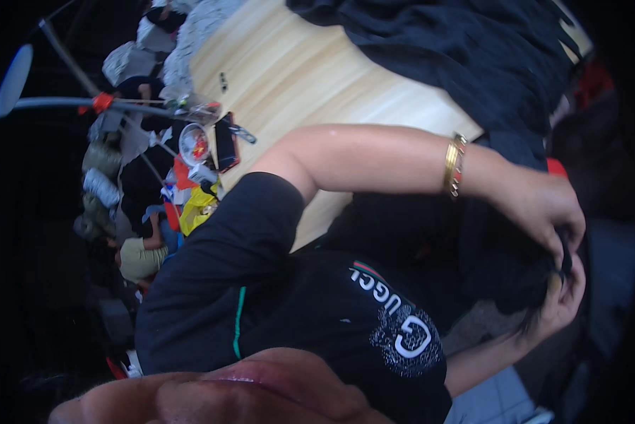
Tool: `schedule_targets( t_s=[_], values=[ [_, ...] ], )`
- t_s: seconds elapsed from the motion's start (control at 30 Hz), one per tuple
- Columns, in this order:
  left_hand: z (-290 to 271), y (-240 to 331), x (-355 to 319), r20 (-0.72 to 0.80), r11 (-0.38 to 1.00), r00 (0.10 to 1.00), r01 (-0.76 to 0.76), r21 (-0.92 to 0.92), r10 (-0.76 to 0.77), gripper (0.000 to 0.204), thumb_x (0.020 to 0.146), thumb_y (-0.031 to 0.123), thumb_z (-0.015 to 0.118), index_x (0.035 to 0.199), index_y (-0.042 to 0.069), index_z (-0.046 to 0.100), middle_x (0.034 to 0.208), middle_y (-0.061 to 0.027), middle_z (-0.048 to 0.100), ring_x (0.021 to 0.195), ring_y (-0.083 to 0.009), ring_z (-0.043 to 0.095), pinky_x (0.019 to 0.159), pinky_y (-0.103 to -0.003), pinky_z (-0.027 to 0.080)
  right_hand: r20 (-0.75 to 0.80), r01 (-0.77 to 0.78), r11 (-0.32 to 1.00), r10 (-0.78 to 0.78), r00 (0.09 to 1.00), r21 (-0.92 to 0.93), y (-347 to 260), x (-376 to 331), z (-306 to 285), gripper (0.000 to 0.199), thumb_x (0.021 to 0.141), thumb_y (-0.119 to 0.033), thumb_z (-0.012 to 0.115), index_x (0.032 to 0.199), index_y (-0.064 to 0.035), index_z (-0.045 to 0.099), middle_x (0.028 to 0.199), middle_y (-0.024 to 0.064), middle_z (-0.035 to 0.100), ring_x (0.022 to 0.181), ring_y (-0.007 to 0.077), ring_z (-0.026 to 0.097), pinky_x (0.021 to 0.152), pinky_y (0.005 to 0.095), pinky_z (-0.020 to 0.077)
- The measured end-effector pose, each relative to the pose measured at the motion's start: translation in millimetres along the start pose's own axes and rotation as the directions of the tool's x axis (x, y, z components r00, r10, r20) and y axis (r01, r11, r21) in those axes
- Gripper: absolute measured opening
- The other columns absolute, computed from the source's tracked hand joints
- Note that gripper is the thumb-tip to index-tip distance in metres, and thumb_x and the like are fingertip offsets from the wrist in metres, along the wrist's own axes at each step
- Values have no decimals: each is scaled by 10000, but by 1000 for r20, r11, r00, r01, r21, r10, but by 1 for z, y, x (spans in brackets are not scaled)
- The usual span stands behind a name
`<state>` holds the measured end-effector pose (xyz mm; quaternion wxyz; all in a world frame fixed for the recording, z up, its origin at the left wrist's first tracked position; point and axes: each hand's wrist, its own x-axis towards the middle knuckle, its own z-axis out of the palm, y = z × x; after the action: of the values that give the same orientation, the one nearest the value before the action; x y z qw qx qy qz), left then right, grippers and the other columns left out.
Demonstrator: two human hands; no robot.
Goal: Inspecting a grey jacket for quality control and trimming loose threads with scissors.
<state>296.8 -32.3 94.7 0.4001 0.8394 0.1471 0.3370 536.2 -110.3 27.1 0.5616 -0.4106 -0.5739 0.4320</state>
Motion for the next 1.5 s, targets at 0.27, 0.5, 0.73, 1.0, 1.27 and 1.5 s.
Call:
schedule_targets(
  t_s=[0.27,0.5,0.73,1.0,1.27,1.5],
  values=[
    [-16,13,-9,-47,996,998,30,-82,-34,117,856,48,680,931,-25,629,768,-68,636,725,-108,589,671,-262,487,-23,173,956,-173,985,237,-11,11,46,267,855,48,660,1103,49,561,1100,108,584,1002,150,595,886,264,495],
    [-6,24,-11,-88,906,976,-150,396,200,135,846,-1,630,957,24,557,815,-114,613,699,-276,646,626,-331,506,-72,288,956,-284,956,55,-20,1,59,240,868,112,620,1097,62,569,1142,127,575,1002,123,600,877,233,514],
    [-19,18,1,158,343,878,-335,878,453,114,801,106,612,864,87,518,741,-52,497,577,-184,581,519,-292,478,-124,92,980,-115,986,-178,-26,-2,60,306,827,61,694,1126,16,646,1050,35,601,763,15,528,660,155,396],
    [-31,15,-13,18,737,996,-75,671,84,190,870,198,694,1001,61,681,916,-102,661,836,-231,669,730,-288,521,-1,-193,978,194,981,-72,-26,-32,29,128,892,-25,649,1011,12,622,985,17,625,889,56,554,785,202,445],
    [-62,-14,-54,211,870,904,261,417,-373,293,885,260,695,914,-28,651,719,-62,541,651,-160,520,592,-319,415,-269,-111,991,86,959,-79,-31,-42,-9,155,912,-14,626,1065,10,623,988,37,642,935,90,596,841,219,459],
    [-71,8,-56,106,828,845,535,-170,-524,211,932,213,658,984,12,688,827,56,603,771,-25,522,708,-190,436,-306,-15,983,-43,951,-184,-52,-45,3,272,875,29,666,1137,42,592,1029,90,669,947,111,626,843,224,489]
  ],
)
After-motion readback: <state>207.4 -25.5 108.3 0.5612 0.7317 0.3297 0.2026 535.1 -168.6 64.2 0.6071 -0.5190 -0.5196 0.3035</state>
